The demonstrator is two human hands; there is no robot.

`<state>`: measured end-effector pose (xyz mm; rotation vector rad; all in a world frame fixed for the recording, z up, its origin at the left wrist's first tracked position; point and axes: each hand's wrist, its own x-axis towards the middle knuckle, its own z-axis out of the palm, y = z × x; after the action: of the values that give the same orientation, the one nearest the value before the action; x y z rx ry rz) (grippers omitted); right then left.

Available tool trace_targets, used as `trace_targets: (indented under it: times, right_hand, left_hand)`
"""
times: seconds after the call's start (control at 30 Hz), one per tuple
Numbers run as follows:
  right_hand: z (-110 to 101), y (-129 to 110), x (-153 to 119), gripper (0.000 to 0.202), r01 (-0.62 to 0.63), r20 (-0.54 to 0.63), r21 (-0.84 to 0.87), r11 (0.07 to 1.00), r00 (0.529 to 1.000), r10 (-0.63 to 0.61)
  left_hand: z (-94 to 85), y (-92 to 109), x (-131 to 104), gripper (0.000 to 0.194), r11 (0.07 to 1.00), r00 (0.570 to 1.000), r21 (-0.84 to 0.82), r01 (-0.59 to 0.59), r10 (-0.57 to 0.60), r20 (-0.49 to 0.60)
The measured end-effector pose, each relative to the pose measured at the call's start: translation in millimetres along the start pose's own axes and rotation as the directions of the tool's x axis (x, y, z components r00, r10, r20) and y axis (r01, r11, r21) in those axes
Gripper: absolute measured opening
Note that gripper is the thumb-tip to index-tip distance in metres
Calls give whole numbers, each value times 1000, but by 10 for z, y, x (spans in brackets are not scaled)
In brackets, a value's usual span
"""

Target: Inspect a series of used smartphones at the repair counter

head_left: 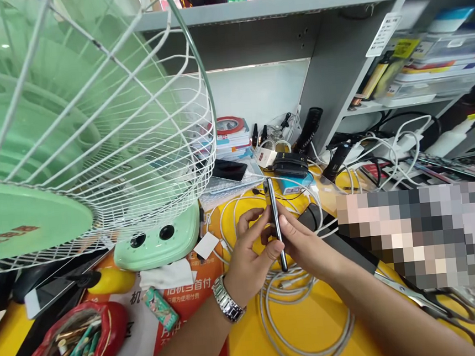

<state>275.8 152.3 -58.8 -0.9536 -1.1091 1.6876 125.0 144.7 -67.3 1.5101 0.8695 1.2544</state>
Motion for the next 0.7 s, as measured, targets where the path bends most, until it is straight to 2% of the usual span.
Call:
trace_targets:
  times: [0.1,0.23,0.47,0.7]
  right_hand:
    - [31,-15,-14,61,-68,47,123,990,997,62]
    - [64,-40,-14,59,-75,51,183,980,996,66]
    - [91,-49,-18,49,-57,47,220,974,998,48]
    - [121,-67,-2,59,-90,79,179,980,994,77]
  left_hand:
    - [-21,6,-1,54,999,999,21,-36,35,37]
    - [-37,23,-11,56,995,997,83,-52,47,68]
    - [-33,48,-30,58,996,997,81,20,-26,77]
    - [-42,66,-46,58,994,996,101,47,-55,77]
